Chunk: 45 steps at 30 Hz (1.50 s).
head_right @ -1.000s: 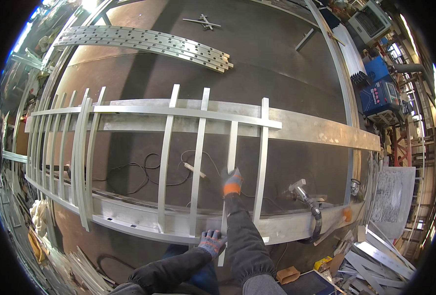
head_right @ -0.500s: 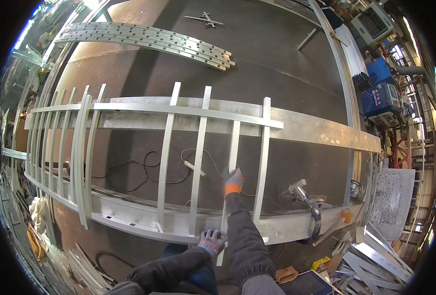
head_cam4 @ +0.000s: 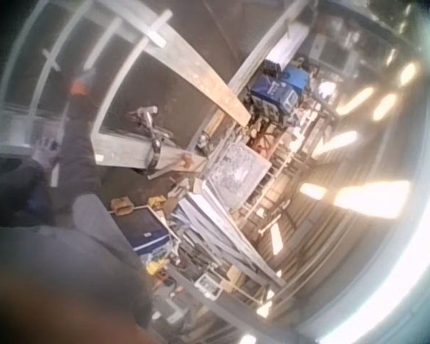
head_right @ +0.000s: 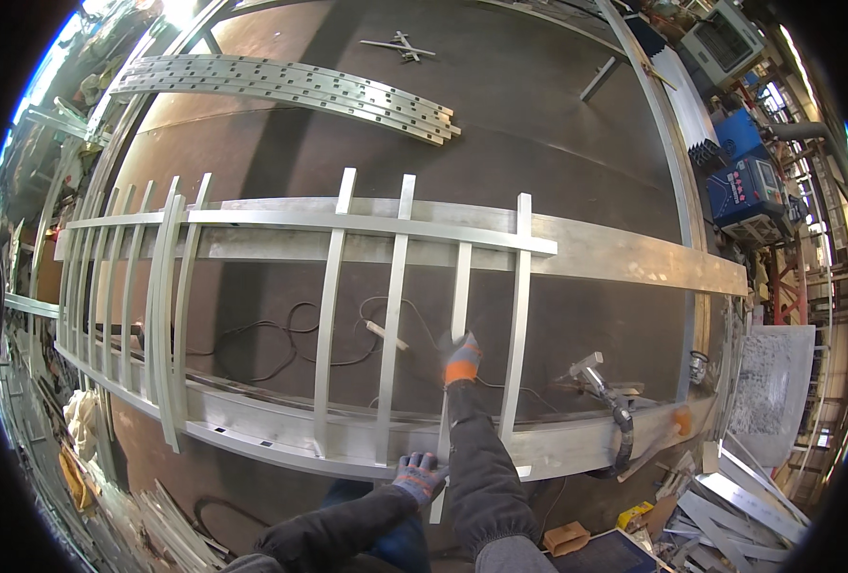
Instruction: The person assembles a metal ladder-like frame by inserting short metal bars into slots on two long rails. They repeatedly pick up bars, align them, and press them into place, then flip the frame to continue on the other side.
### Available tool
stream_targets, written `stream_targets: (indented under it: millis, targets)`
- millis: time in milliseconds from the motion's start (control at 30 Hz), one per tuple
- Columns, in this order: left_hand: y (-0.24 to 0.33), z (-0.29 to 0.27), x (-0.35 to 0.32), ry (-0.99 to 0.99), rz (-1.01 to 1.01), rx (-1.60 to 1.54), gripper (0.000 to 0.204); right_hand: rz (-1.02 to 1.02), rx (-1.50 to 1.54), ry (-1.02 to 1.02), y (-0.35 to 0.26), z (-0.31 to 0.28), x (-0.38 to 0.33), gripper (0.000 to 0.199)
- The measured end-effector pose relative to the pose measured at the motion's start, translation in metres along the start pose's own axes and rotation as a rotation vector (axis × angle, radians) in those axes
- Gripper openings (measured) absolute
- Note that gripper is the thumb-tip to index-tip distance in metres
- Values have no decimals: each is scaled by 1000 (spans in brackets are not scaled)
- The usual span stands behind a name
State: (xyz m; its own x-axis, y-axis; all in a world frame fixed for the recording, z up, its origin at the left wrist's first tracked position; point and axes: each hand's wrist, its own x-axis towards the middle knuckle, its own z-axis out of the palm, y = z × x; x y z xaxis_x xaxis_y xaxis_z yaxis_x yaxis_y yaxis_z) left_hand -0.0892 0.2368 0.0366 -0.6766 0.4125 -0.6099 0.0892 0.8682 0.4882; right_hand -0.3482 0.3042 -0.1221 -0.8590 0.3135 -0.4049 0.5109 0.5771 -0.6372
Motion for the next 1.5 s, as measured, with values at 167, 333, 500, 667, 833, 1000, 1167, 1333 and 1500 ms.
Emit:
stream_targets:
  millis: [167, 333, 500, 667, 833, 1000, 1167, 1333, 1500]
  targets:
    - [2, -9, 1, -38, 0, -8, 54, 47, -74, -9, -15, -7, -8, 45]
    - [0, -7, -1, 13, 8, -104, 52, -14, 20, -15, -21, -17, -17, 37]
    - [0, -1, -1, 23, 7, -128, 50, -35, -23, 30, -21, -16, -18, 35]
    - [1, -4, 2, -29, -7, -105, 50, -164, 146, 159, -24, -13, -22, 33]
    - [3, -5, 0, -25, -6, -105, 51, -142, -121, 66, -32, -18, -28, 30]
    - [6, -6, -1, 32, -24, -45, 51, -104, -149, 43, -33, -15, -20, 30]
    - [6, -7, 0, -3, -34, 46, 52, 0, -181, -111, -31, -11, -14, 20]
    - [4, -4, 4, -71, -37, 15, 52, -92, -186, -26, -40, -16, -16, 15]
    - [3, -3, 2, -32, -26, -2, 55, -42, -84, -20, -55, -14, 0, 16]
